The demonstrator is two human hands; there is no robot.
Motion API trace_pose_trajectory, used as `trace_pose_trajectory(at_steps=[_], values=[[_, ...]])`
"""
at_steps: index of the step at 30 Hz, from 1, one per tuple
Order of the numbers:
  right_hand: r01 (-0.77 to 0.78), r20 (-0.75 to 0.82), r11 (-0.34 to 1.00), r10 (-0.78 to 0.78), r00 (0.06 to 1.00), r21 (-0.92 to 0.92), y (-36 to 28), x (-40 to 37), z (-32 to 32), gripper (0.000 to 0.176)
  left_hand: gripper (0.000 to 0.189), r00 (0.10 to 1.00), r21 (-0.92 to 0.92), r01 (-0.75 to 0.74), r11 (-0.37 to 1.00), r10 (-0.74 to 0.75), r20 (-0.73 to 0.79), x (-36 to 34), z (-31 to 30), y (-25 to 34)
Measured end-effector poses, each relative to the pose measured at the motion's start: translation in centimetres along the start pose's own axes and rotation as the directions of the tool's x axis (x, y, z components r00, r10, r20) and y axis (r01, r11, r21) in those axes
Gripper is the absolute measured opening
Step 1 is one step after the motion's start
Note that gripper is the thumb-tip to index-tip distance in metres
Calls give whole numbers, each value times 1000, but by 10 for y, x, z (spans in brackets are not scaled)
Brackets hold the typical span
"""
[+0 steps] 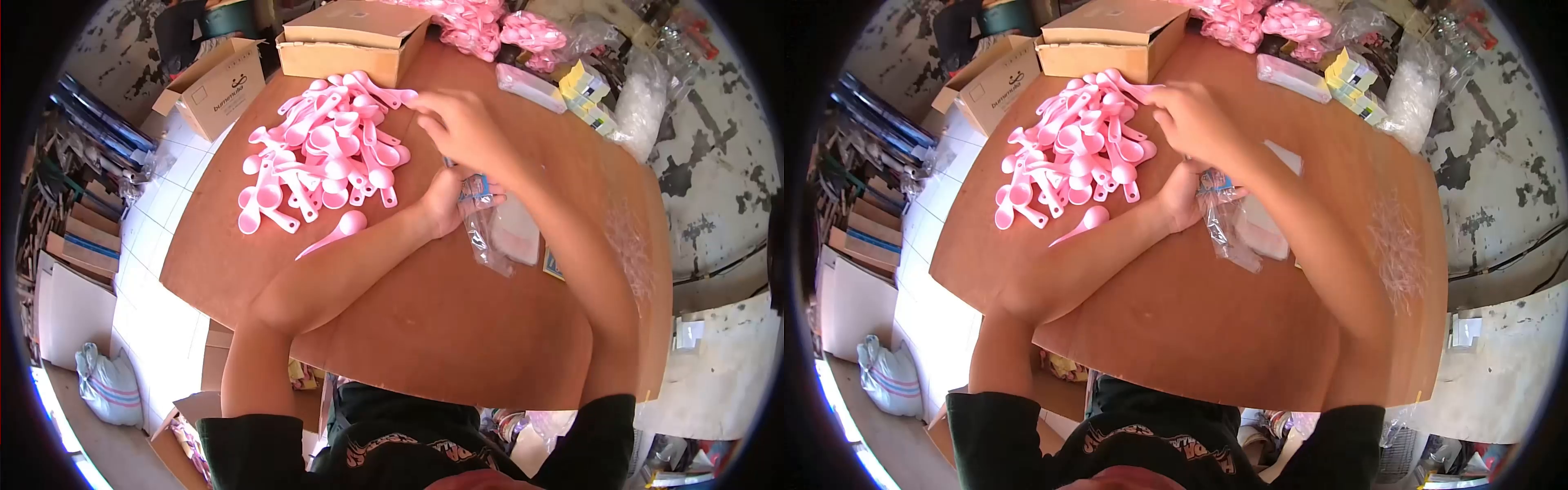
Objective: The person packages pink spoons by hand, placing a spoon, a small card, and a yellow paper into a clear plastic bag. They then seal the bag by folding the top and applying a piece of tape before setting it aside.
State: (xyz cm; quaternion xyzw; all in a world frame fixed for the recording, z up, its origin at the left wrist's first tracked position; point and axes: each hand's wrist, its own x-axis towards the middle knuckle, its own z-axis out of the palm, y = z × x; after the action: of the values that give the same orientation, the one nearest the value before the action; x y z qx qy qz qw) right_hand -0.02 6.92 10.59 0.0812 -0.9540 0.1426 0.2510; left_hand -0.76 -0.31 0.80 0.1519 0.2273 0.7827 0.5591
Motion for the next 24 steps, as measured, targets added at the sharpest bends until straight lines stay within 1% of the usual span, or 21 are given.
trace_pose_trajectory(at_steps=[1, 2, 3, 4, 5, 6, 7, 8, 9, 13, 15, 16, 18, 19, 21, 22, 23, 24], values=[[-41, 30, 999, 40, 999, 9, 12, 20, 13, 22, 32, 1000, 41, 0, 999, -1, 22, 5, -5, -7], [-48, 63, 999, 48, 997, 3, 39, 41, 39, 20, 38, 999, 89, -2, 996, -2, 48, 10, -7, -9], [-54, 80, 999, 53, 995, 4, 57, 58, 61, 19, 38, 999, 99, -1, 995, -4, 51, 10, -4, -6], [-57, 71, 998, 56, 996, 9, 49, 68, 66, 19, 34, 1000, 64, -3, 998, 5, -30, 5, 2, -4], [-144, 141, 978, 165, 976, -149, 42, 77, 69, 18, 31, 994, 24, -8, 1000, 11, -113, 1, 6, -4], [-212, 192, 927, 279, 941, -309, 42, 83, 74, 17, 31, 993, 28, -6, 1000, 9, -117, 3, 3, -5], [-214, 191, 929, 279, 941, -303, 42, 86, 79, 17, 32, 999, 22, -15, 1000, 16, -37, 5, 0, -6], [-234, 169, 907, 307, 937, -350, 42, 90, 84, 16, 34, 999, 17, -26, 1000, 25, 42, 5, -3, -6], [-253, 147, 883, 332, 932, -396, 43, 94, 90, 16, 36, 1000, -2, 1, 1000, -1, -13, 2, -2, -3], [-247, 113, 873, 321, 941, -420, 54, 99, 100, 15, 39, 1000, 29, 18, 999, -18, -7, 5, -11, -6], [-197, 67, 856, 259, 964, -479, 58, 99, 96, 14, 36, 1000, 26, -5, 1000, 6, -18, 4, -6, -5], [-197, 63, 853, 258, 964, -483, 59, 97, 90, 14, 36, 1000, 27, -7, 1000, 7, -12, 4, -2, -3], [-215, 18, 887, 243, 970, -408, 62, 90, 78, 11, 34, 993, 13, -5, 1000, 7, -116, 4, 4, -2], [-219, 18, 884, 248, 969, -413, 65, 82, 72, 11, 31, 998, -52, 5, 999, -8, -55, 6, 0, -2], [-177, -163, 978, 158, 974, -112, 73, 63, 57, 11, 29, 999, -49, 23, 999, -25, -34, 7, -4, 0], [-121, -269, 988, 93, 959, -91, 69, 47, 40, 14, 28, 999, -44, 33, 998, -33, -19, 7, -6, 0], [-62, -371, 995, 29, 928, -77, 57, 25, 18, 17, 28, 998, -48, 31, 998, -33, -53, 6, -1, 1], [-135, -367, 991, 121, 922, -11, 46, 2, -3, 18, 28, 998, -58, 38, 998, -41, -46, 5, 1, 1]])
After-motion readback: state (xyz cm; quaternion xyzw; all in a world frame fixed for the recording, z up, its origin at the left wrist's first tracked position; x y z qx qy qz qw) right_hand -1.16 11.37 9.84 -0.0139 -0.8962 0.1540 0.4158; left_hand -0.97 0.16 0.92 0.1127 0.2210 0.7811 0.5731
